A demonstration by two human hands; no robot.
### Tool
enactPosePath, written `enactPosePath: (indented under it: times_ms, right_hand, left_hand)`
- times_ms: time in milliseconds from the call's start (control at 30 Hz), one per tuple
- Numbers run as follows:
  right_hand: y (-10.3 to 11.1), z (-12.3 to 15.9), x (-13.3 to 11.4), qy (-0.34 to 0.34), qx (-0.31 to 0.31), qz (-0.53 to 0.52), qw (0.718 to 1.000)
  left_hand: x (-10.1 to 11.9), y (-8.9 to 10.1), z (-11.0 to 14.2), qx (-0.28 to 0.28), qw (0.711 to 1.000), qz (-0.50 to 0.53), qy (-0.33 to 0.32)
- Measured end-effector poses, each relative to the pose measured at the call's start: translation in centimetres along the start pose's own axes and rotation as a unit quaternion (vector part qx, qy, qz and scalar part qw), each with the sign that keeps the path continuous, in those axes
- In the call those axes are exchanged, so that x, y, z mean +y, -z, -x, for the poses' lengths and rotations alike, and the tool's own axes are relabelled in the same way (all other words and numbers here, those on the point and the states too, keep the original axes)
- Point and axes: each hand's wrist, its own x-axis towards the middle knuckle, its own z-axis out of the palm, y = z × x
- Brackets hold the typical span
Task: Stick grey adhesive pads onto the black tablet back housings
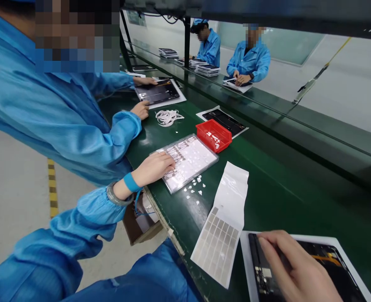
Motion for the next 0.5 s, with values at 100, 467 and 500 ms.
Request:
enactPosePath:
  times_ms: [100,467,500]
  right_hand:
    - [-0.4,-1.7,-2.8,0.042,-0.051,-0.006,0.998]
    - [-3.8,-5.0,-8.1,0.107,-0.147,-0.051,0.982]
    - [-4.2,-5.5,-8.5,0.105,-0.144,-0.071,0.981]
  left_hand:
    - [0.3,0.6,0.3,0.008,1.000,0.005,-0.012]
    - [0.9,0.8,0.7,0.035,0.998,0.035,-0.043]
    - [1.1,1.0,0.7,0.068,0.996,0.042,-0.026]
